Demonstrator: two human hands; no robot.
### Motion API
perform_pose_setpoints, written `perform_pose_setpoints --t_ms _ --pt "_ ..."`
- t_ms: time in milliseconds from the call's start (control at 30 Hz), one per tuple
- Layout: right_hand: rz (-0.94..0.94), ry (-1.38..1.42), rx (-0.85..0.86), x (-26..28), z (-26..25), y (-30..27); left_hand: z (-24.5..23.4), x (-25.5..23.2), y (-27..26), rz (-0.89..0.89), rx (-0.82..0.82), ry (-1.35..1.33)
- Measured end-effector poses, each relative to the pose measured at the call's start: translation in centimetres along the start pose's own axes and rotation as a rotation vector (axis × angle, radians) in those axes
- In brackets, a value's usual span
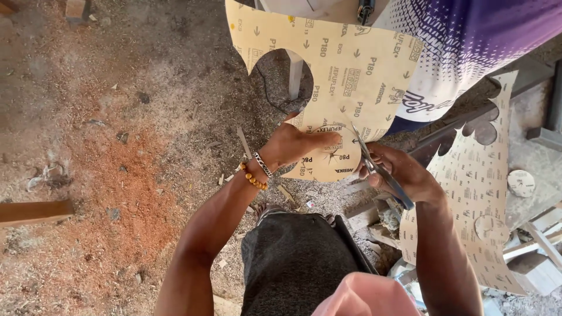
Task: The person cuts circular pieces of sandpaper using scissors.
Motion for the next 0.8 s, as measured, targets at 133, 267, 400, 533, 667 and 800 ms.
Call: perform_pose_setpoints --t_ms 133,267,400,533,667,800 --pt "-0.025 0.122 0.002 0.6 0.7 0.5 -0.5 0.0 -1.5 -0.395 0.017 0.017" --pt "-0.010 0.106 -0.061 0.8 0.4 0.5 -0.3 0.6 -0.9 -0.237 -0.002 -0.070" --pt "0.052 0.041 -0.085 -0.7 -0.6 -0.3 0.2 1.9 -0.1 -0.216 0.027 0.105" --pt "0.091 0.024 -0.103 -1.2 -1.3 -0.4 -0.6 -1.4 -1.1 -0.039 -0.019 0.149" --pt "-0.046 0.066 -0.008 0.1 -0.9 0.1 0.5 -0.1 -0.8 -0.213 0.110 0.179" --pt "-0.037 0.045 0.061 0.5 -0.8 0.0 0.7 -0.6 -0.4 -0.068 0.101 0.139"
Point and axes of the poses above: each hand's wrist, its own y-axis towards the middle knuckle, its own z-axis out of the palm, x = y × z, the point moved 6 cm from there along y, towards the middle knuckle, and after that the axes turned 13 degrees about -z, right-handed, at the moved point
